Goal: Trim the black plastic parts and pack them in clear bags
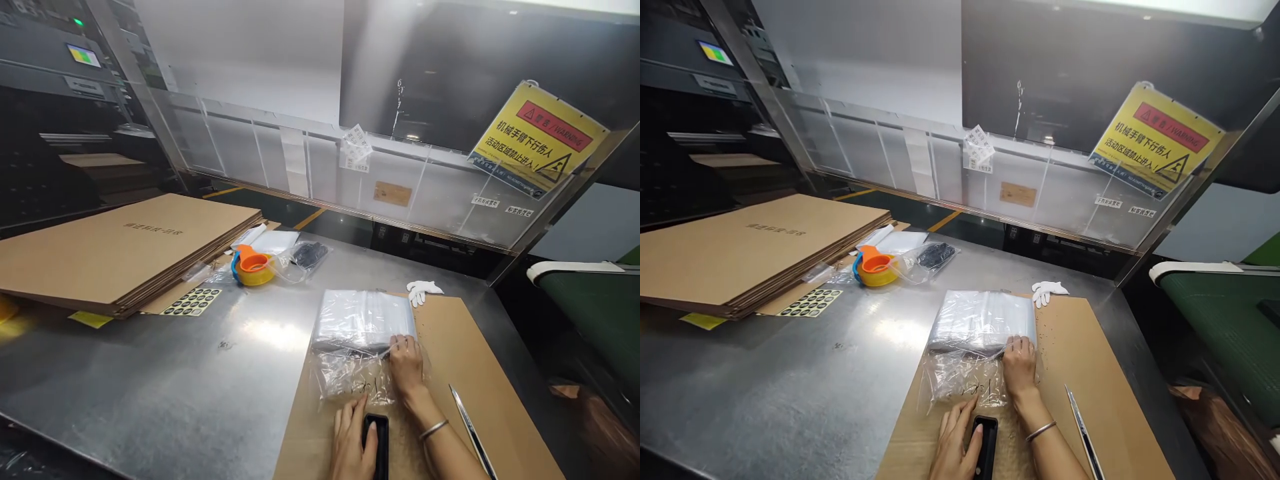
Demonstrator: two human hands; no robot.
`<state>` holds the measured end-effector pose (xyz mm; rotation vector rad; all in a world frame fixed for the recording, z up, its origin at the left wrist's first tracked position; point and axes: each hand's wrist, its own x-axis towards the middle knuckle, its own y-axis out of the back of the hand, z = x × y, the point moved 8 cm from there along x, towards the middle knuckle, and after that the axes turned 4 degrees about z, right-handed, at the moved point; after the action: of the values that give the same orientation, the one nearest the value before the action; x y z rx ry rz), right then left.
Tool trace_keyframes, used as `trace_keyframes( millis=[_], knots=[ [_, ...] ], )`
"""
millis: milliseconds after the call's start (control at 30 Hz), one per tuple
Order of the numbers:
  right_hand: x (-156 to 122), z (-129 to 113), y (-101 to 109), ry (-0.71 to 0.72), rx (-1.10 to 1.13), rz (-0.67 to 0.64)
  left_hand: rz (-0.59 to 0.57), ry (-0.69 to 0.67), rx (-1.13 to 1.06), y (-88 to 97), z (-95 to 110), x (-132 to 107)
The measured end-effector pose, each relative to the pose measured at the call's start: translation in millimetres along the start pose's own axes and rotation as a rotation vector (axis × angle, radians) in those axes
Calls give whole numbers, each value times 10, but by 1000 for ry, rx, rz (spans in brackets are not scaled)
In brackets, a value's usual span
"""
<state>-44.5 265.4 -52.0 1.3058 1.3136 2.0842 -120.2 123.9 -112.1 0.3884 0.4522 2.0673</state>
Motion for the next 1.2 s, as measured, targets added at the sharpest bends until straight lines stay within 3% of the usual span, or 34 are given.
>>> trace_keyframes(
  millis=[133, 267, 400, 567, 667, 833, 1100, 1200],
  knots=[
    [-58, 13, -44, 50, -28, 5, -65, 6, -129, 56, 142, 112],
    [-59, -24, -64, 107, -47, 12, -59, -105, -137, 124, 364, 319],
    [-38, -40, -40, 142, -38, 39, -83, -122, -155, 76, 428, 407],
    [-184, -68, 61, 182, 50, 115, -118, 212, -587, -66, 199, 338],
    [-347, -147, 158, 219, 152, 158, -149, 391, -725, -226, 92, 317],
    [-642, -340, 445, 272, 305, 223, -214, 531, -978, -387, 109, 334],
    [-986, -688, 1165, 450, 483, 261, -244, 621, -1084, -212, 106, 120],
    [-1067, -653, 1375, 467, 691, 232, -281, 614, -1081, -84, 76, -30]
  ],
)
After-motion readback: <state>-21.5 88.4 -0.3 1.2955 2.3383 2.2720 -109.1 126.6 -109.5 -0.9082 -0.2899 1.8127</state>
